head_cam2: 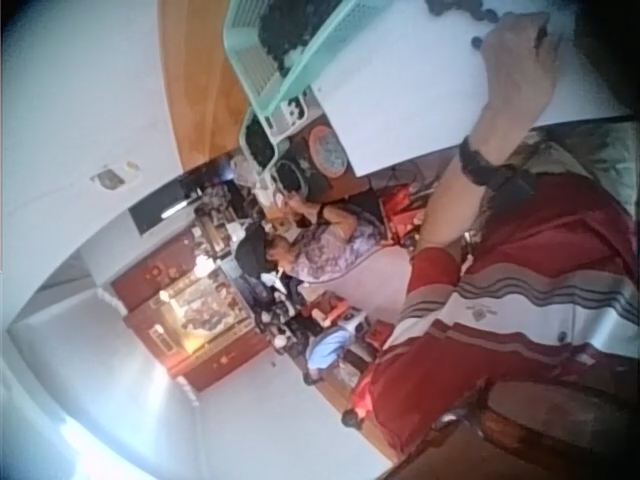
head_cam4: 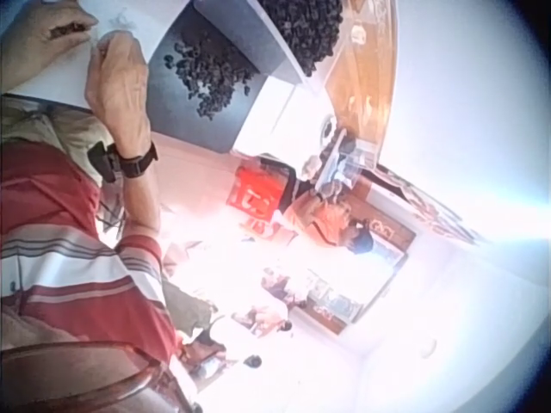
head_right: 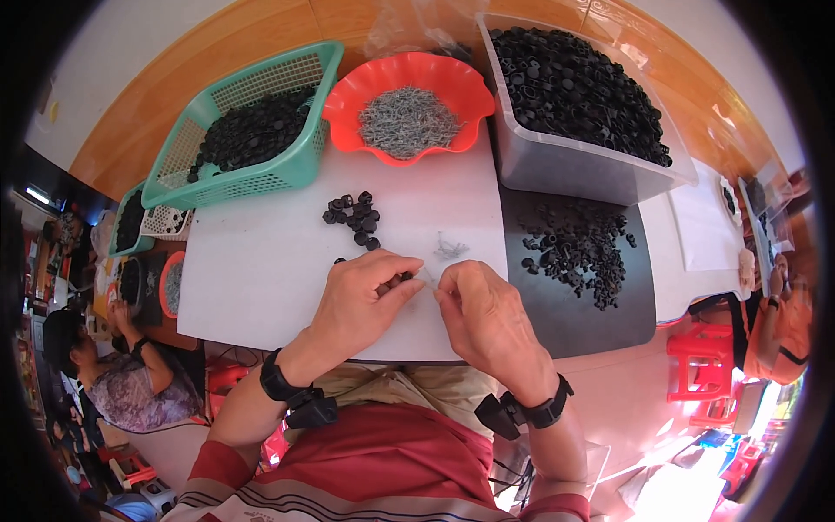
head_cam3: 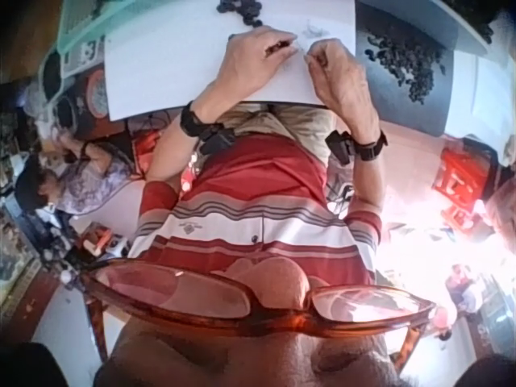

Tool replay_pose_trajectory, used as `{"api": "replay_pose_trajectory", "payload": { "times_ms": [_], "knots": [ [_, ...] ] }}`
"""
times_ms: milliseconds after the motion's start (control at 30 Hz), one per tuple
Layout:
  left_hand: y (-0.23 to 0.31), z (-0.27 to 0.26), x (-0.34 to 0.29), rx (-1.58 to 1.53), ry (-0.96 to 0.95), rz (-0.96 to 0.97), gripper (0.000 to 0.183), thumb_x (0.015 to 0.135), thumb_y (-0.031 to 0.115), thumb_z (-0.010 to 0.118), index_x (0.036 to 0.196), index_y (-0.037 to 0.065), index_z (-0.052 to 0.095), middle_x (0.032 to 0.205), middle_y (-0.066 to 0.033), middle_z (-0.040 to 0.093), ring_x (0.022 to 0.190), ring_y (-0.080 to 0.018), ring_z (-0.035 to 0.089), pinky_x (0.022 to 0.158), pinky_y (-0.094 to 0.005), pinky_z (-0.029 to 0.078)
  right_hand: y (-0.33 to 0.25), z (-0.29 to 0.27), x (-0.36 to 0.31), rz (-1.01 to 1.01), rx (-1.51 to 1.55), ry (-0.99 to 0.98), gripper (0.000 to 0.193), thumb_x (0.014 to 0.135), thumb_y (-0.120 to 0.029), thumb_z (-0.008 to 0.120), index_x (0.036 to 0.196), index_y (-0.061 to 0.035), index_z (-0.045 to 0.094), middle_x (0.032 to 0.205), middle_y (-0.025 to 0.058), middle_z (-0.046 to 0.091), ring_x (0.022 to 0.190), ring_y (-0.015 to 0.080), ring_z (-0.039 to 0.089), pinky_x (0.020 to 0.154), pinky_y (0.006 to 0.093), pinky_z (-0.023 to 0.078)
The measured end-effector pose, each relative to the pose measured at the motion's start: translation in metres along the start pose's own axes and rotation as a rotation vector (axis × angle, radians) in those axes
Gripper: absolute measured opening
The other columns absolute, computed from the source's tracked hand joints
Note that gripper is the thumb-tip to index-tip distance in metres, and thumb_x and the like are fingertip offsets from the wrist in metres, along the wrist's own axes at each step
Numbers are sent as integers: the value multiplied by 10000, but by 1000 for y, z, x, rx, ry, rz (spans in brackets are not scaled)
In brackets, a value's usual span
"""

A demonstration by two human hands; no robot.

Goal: Inserting metal pins into black plastic shoe components at a workbench.

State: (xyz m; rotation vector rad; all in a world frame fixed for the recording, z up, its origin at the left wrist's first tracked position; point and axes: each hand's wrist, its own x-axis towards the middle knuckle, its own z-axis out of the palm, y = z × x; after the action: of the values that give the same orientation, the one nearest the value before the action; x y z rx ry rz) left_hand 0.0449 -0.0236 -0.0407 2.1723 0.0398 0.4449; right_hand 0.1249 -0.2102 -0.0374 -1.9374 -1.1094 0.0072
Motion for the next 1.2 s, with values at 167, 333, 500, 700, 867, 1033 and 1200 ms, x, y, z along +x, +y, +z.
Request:
{"api": "replay_pose_trajectory", "payload": {
  "times_ms": [167, 333, 500, 700, 867, 1033, 1200],
  "knots": [
    [0, -7, -6, -18, -60, 44, 212, 865, 33, 784, 1075, 13, 759, 981, -127, 745, 735, -224, 717, 655, -316, 570, -3, 0, -1, 34, 44, 39, 231, 854, 80, 683, 996, -18, 528, 854, 150, 632, 731, 353, 645, 645, 417, 516],
    [6, -8, -7, -86, -55, 107, 141, 874, 10, 759, 1015, 6, 749, 972, -128, 741, 746, -238, 712, 665, -319, 568, -10, 0, -2, 53, 113, 34, 230, 862, 78, 691, 1005, -20, 540, 868, 144, 652, 742, 335, 669, 645, 391, 530],
    [8, -10, -9, -127, -84, 102, 110, 886, -14, 732, 994, -8, 714, 961, -121, 724, 760, -235, 702, 681, -315, 560, -13, -2, -3, 24, 169, 21, 234, 870, 92, 695, 1044, -10, 576, 900, 139, 671, 781, 321, 686, 693, 376, 557],
    [11, -11, -14, -314, -167, -102, 77, 934, 19, 690, 999, -21, 683, 918, -132, 692, 753, -241, 683, 689, -343, 539, -13, -1, -2, -66, 143, 33, 263, 885, 66, 720, 1133, 3, 657, 954, 154, 681, 815, 319, 697, 716, 365, 566],
    [13, -13, -19, -494, -239, -227, 100, 1011, 52, 646, 1043, -42, 660, 953, -60, 691, 812, -113, 663, 741, -261, 563, -15, 3, -5, -12, 203, 67, 213, 883, 46, 735, 1085, 0, 687, 975, 146, 686, 825, 291, 700, 710, 353, 565],
    [15, -14, -22, -654, -263, -337, 143, 1036, 104, 643, 1076, -32, 661, 927, -49, 688, 817, -100, 662, 760, -261, 565, -18, 2, -6, -6, 245, 60, 176, 882, 75, 728, 1050, 32, 697, 1018, 143, 699, 846, 216, 700, 742, 298, 579],
    [14, -14, -25, -738, -269, -354, 169, 1033, 132, 661, 1074, -31, 672, 913, -44, 692, 809, -98, 663, 751, -254, 561, -15, 2, -10, -5, 272, 62, 138, 879, 71, 735, 1006, 28, 705, 1004, 140, 696, 822, 192, 690, 720, 289, 567]
  ]
}}
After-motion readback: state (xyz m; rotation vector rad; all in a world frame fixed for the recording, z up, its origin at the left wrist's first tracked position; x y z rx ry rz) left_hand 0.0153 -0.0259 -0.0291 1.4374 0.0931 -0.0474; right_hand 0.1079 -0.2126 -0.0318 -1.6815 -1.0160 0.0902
